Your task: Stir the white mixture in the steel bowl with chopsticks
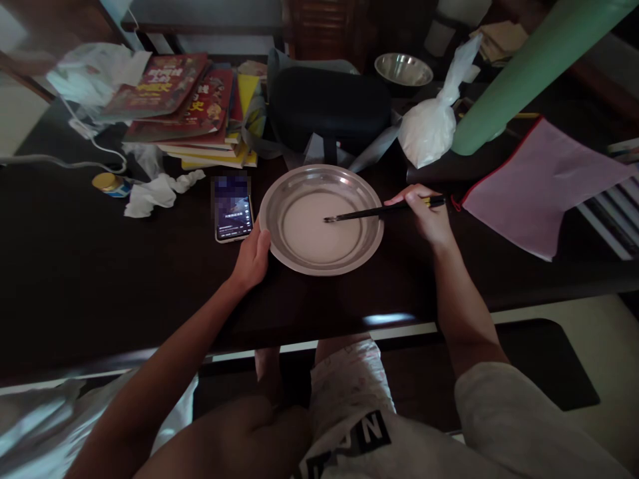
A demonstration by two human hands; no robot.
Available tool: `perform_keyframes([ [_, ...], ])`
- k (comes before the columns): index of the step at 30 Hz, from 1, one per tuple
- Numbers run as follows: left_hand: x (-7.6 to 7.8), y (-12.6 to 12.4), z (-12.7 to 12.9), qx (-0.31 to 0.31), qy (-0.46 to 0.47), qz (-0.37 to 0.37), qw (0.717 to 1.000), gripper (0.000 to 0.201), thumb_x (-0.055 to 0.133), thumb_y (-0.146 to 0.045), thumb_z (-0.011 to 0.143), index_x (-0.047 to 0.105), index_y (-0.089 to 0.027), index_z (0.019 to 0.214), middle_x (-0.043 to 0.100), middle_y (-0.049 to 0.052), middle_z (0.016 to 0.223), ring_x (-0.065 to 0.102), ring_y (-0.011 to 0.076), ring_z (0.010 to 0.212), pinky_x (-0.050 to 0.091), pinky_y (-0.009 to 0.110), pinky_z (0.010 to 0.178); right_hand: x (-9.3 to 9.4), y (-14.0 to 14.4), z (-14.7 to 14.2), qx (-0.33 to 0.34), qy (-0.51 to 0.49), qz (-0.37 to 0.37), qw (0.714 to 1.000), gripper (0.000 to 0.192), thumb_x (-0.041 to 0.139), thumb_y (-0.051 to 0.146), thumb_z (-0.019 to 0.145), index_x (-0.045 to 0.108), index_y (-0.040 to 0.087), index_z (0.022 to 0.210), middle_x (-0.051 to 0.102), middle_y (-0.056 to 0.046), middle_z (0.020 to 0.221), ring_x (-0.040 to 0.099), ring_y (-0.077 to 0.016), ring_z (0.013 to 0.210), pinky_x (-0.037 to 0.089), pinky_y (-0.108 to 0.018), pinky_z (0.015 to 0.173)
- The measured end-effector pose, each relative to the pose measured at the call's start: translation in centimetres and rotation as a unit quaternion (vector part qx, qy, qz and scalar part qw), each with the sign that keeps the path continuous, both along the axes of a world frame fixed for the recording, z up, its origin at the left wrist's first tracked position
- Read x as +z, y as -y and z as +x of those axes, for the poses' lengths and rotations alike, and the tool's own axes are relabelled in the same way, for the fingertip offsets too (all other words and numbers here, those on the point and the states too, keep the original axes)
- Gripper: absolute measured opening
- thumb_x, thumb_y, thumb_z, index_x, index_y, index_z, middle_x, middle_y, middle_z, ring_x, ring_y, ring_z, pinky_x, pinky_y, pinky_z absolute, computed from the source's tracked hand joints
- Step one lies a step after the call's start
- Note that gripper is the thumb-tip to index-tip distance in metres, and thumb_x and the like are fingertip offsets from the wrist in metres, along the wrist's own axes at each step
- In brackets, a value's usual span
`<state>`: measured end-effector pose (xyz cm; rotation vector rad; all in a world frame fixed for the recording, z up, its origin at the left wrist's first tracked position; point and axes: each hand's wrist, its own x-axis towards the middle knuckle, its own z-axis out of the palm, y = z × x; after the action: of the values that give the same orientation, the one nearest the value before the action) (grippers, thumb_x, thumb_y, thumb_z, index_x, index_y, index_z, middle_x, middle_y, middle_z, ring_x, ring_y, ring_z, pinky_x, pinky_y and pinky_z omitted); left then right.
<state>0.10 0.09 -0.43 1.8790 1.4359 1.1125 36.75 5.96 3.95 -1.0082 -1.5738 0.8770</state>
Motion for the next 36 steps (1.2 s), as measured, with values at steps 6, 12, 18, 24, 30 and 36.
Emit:
perform_keyframes([
  [6, 0.06, 0.03, 0.06, -0.007, 0.003, 0.006, 1.0, 0.073, 0.023, -0.067, 0.103, 0.048, -0.016, 0.149, 0.057, 0.015, 0.148, 0.046, 0.0297, 0.145, 0.035, 0.048, 0.122, -0.05, 0.05, -0.11, 0.058, 0.018, -0.004, 0.998, 0.026, 0.066, 0.05, 0.09, 0.08, 0.028, 0.084, 0.077, 0.0, 0.081, 0.074, -0.0181, 0.083, 0.057, -0.034, 0.081],
  [12, -0.23, -0.01, -0.1, -0.003, 0.002, 0.01, 1.0, 0.071, 0.025, -0.065, 0.103, 0.048, -0.017, 0.149, 0.055, 0.016, 0.15, 0.048, 0.0292, 0.144, 0.036, 0.047, 0.121, -0.11, 0.0, -0.12, 0.005, -0.016, -0.005, 1.0, 0.029, 0.063, 0.051, 0.092, 0.078, 0.029, 0.081, 0.075, 0.002, 0.073, 0.074, -0.0163, 0.075, 0.057, -0.034, 0.079],
  [18, -0.17, -0.1, -0.04, -0.007, -0.001, 0.014, 1.0, 0.071, 0.023, -0.065, 0.104, 0.048, -0.017, 0.149, 0.055, 0.016, 0.15, 0.049, 0.0293, 0.142, 0.036, 0.048, 0.121, 0.1, 0.15, -0.29, 0.032, 0.036, -0.012, 0.999, 0.033, 0.066, 0.057, 0.087, 0.078, 0.027, 0.083, 0.078, 0.0, 0.083, 0.075, -0.0193, 0.085, 0.058, -0.037, 0.086],
  [24, 0.15, 0.04, 0.14, 0.001, 0.002, 0.01, 1.0, 0.071, 0.024, -0.066, 0.103, 0.051, -0.018, 0.147, 0.058, 0.016, 0.146, 0.05, 0.0297, 0.142, 0.04, 0.049, 0.119, 0.02, 0.07, -0.22, 0.021, 0.014, -0.017, 1.0, 0.034, 0.063, 0.058, 0.089, 0.077, 0.029, 0.078, 0.076, 0.001, 0.075, 0.074, -0.0194, 0.078, 0.06, -0.038, 0.081],
  [30, 0.31, 0.02, 0.19, -0.007, 0.006, 0.006, 1.0, 0.072, 0.023, -0.067, 0.102, 0.051, -0.017, 0.146, 0.059, 0.016, 0.145, 0.048, 0.0302, 0.143, 0.036, 0.049, 0.121, 0.41, 0.24, -0.24, 0.006, 0.02, -0.012, 1.0, 0.033, 0.066, 0.057, 0.087, 0.077, 0.027, 0.081, 0.077, 0.0, 0.078, 0.076, -0.0197, 0.083, 0.06, -0.038, 0.085],
  [36, 0.33, 0.02, 0.27, -0.006, 0.004, 0.004, 1.0, 0.073, 0.022, -0.067, 0.102, 0.05, -0.016, 0.147, 0.058, 0.017, 0.146, 0.048, 0.0305, 0.143, 0.037, 0.05, 0.121, 0.23, 0.22, -0.12, 0.038, 0.018, -0.016, 0.999, 0.033, 0.064, 0.056, 0.089, 0.077, 0.027, 0.08, 0.077, 0.0, 0.077, 0.075, -0.0191, 0.08, 0.06, -0.037, 0.082],
])
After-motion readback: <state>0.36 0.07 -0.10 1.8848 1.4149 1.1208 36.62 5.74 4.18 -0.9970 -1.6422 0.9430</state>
